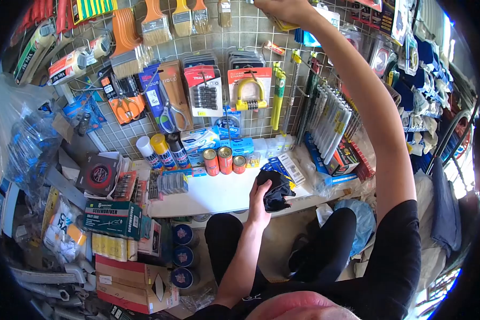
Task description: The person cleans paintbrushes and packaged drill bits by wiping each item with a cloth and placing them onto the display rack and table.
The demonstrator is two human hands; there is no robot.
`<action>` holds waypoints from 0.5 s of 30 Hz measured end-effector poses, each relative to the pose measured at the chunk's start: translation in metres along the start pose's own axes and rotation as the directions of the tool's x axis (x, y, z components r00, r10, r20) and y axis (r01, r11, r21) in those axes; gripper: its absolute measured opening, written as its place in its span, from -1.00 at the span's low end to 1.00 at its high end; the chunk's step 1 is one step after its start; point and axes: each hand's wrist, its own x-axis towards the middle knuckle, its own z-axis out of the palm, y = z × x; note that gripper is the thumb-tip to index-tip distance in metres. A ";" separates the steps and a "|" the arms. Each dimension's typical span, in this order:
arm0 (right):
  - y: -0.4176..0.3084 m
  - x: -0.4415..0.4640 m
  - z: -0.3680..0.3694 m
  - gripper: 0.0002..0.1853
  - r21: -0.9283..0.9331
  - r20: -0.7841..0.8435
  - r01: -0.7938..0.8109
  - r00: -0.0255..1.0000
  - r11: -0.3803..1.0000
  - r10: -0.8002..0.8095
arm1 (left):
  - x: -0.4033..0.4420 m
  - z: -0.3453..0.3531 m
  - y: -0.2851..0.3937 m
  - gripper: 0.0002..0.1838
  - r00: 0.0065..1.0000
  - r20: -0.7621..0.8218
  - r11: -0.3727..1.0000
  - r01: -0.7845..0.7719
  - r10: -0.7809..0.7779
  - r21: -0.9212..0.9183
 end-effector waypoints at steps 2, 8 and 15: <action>0.007 0.002 0.001 -0.60 0.245 0.233 -0.110 0.971 0.963 0.052 | 0.001 -0.001 -0.002 -0.51 1.000 -0.004 1.000 0.003 -0.003 -0.004; 0.025 0.020 0.014 -0.77 0.744 0.668 -0.655 0.735 0.130 -0.118 | -0.002 0.001 0.000 -0.56 0.999 0.037 1.000 0.017 -0.017 0.004; 0.012 0.020 0.004 -0.77 0.750 0.601 -0.577 0.798 0.322 0.030 | -0.002 0.002 0.001 -0.56 1.000 0.011 0.998 0.003 -0.004 0.065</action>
